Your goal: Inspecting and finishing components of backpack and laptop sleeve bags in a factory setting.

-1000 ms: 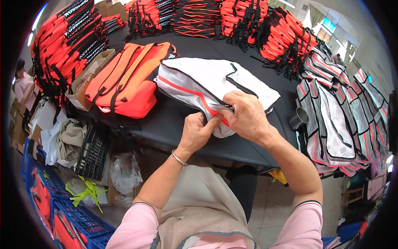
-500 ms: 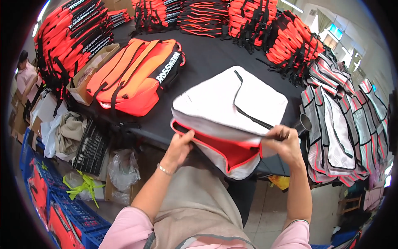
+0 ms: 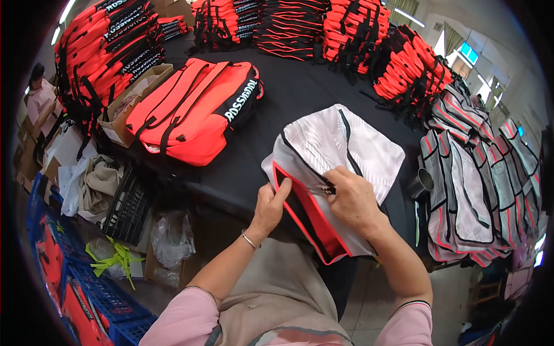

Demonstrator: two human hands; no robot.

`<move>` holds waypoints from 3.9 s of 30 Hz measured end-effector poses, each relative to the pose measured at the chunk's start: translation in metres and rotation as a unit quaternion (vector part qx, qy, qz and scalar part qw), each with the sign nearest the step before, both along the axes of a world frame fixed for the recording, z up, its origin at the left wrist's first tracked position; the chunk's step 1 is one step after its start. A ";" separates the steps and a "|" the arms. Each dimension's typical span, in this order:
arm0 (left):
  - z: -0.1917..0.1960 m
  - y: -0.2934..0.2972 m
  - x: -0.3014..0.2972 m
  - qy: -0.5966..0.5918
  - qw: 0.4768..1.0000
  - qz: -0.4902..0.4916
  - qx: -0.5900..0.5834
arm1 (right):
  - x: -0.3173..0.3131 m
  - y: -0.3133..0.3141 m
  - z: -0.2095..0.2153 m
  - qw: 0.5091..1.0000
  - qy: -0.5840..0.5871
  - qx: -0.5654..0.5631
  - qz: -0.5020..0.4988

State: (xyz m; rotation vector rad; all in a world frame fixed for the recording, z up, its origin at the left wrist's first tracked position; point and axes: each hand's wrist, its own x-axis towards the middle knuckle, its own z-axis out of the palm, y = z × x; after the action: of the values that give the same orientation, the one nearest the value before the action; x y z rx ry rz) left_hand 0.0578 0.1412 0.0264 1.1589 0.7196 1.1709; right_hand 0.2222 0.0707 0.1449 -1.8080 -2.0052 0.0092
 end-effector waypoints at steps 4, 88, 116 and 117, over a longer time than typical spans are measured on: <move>-0.045 0.012 -0.038 0.298 0.931 0.115 0.179 | 0.066 0.002 0.023 0.991 0.011 0.135 -0.017; -0.051 -0.063 -0.025 -0.209 0.936 -0.107 -0.261 | -0.026 -0.055 -0.086 0.986 0.152 0.049 -0.043; -0.058 -0.063 -0.024 -0.198 0.945 -0.107 -0.239 | -0.030 -0.052 -0.089 0.983 0.155 0.048 -0.086; -0.057 -0.063 -0.023 -0.198 0.944 -0.108 -0.239 | -0.032 -0.051 -0.091 0.983 0.155 0.048 -0.087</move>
State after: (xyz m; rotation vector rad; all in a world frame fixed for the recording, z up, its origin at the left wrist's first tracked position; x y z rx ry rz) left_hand 0.0346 0.0783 -0.0309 0.5537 0.5105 0.9336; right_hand 0.1902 0.0194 0.0538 -1.7897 -1.6042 0.1311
